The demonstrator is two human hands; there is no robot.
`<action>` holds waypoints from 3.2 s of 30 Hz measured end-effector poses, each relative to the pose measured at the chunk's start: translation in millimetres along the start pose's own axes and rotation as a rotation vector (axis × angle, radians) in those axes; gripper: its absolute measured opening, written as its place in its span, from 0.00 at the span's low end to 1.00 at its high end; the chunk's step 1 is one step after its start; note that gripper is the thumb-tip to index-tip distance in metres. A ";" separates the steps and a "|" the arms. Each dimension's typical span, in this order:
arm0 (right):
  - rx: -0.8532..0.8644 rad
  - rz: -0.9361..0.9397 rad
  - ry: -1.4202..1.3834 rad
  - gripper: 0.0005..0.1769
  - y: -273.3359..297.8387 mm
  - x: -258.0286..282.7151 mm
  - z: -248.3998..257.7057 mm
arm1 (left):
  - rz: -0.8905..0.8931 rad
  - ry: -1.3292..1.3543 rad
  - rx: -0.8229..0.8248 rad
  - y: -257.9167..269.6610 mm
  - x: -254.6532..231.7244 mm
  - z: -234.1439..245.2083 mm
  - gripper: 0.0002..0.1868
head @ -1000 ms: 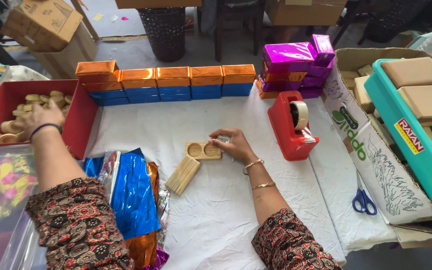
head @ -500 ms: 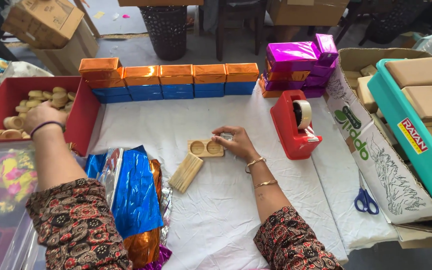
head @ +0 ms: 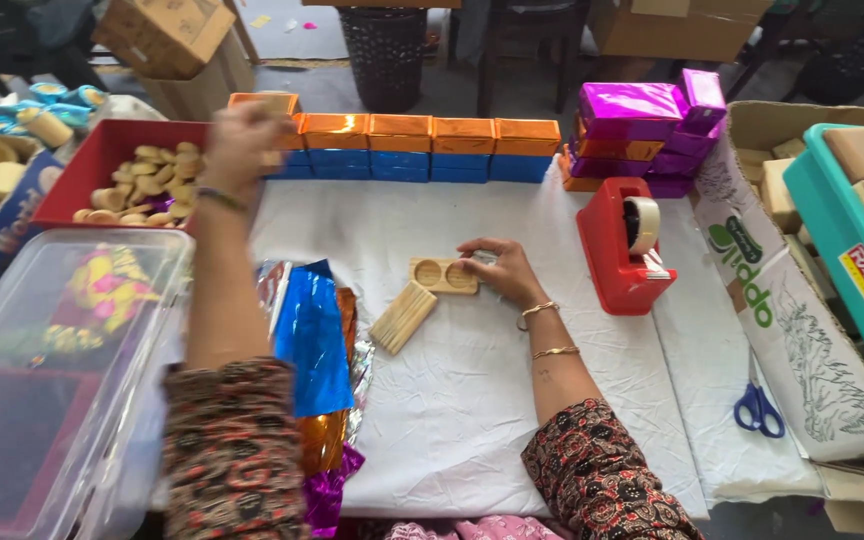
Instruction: Clean small wooden toy components with a white cloth to remove dust or residue.
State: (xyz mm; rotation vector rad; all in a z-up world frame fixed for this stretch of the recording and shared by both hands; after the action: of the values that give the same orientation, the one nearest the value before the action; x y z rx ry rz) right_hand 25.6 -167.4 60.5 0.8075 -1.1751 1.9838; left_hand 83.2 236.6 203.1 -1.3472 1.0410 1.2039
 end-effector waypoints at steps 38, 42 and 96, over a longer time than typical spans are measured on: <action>-0.398 0.140 -0.381 0.16 0.8 8.5 -14.5 | 0.106 0.453 0.081 109.6 142.1 -247.8 0.19; -0.416 0.110 -0.445 0.15 1.1 8.0 -11.8 | 0.086 0.359 0.083 106.1 149.8 -254.8 0.21; -0.410 0.126 -0.513 0.11 0.4 6.6 -15.1 | 0.246 0.572 0.027 116.0 144.5 -260.4 0.19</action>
State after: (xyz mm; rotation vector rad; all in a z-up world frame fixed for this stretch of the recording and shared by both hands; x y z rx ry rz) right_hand 19.0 -152.3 59.4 1.0723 -1.8911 1.5803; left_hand 19.7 -32.7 43.1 -1.6215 1.6586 0.9872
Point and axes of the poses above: each hand's wrist, its own y-axis away from the middle knuckle, its own z-axis out of the back of the hand, x = y × z, the point moved 2 cm from there along -y, towards the middle knuckle, and after that the axes turned 13 degrees about z, right-handed, at the moved point
